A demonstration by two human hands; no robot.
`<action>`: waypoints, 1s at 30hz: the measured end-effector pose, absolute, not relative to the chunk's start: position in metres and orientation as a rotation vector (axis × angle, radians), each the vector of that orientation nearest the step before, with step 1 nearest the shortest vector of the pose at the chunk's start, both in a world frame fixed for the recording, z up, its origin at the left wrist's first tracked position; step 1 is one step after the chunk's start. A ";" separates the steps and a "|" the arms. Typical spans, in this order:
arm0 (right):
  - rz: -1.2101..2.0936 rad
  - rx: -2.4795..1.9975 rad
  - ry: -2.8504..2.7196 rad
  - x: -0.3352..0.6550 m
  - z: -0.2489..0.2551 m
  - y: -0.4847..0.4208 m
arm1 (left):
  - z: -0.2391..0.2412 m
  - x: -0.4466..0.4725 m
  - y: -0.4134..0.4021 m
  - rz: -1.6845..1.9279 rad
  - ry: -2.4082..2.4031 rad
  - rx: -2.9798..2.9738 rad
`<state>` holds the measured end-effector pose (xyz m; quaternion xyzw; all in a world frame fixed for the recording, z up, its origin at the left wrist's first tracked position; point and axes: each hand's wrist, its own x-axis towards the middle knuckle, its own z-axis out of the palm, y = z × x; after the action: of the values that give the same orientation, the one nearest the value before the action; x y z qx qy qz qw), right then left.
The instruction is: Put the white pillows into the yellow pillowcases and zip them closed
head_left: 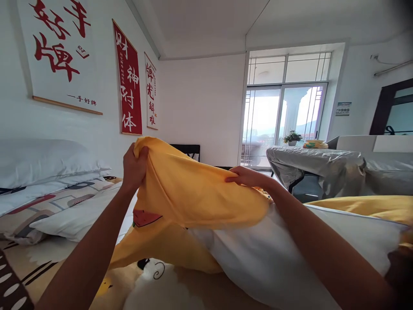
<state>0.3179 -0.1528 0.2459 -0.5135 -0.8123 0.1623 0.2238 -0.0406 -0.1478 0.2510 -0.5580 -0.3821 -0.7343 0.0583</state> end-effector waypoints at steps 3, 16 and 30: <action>0.052 -1.423 -2.087 0.321 0.253 -0.155 | 0.243 -0.052 -0.144 -2.548 -1.180 -1.916; -0.100 -1.453 -2.406 0.334 0.245 -0.196 | 0.217 -0.097 -0.150 -2.262 -1.649 -2.007; -0.582 -1.363 -1.816 0.343 0.241 -0.185 | 0.204 -0.093 -0.132 -1.957 -1.523 -1.731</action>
<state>0.3433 -0.1851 0.2405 -0.5360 -0.7139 -0.2286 0.3883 -0.0926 -0.1319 0.2042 -0.5714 -0.5028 -0.6460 0.0586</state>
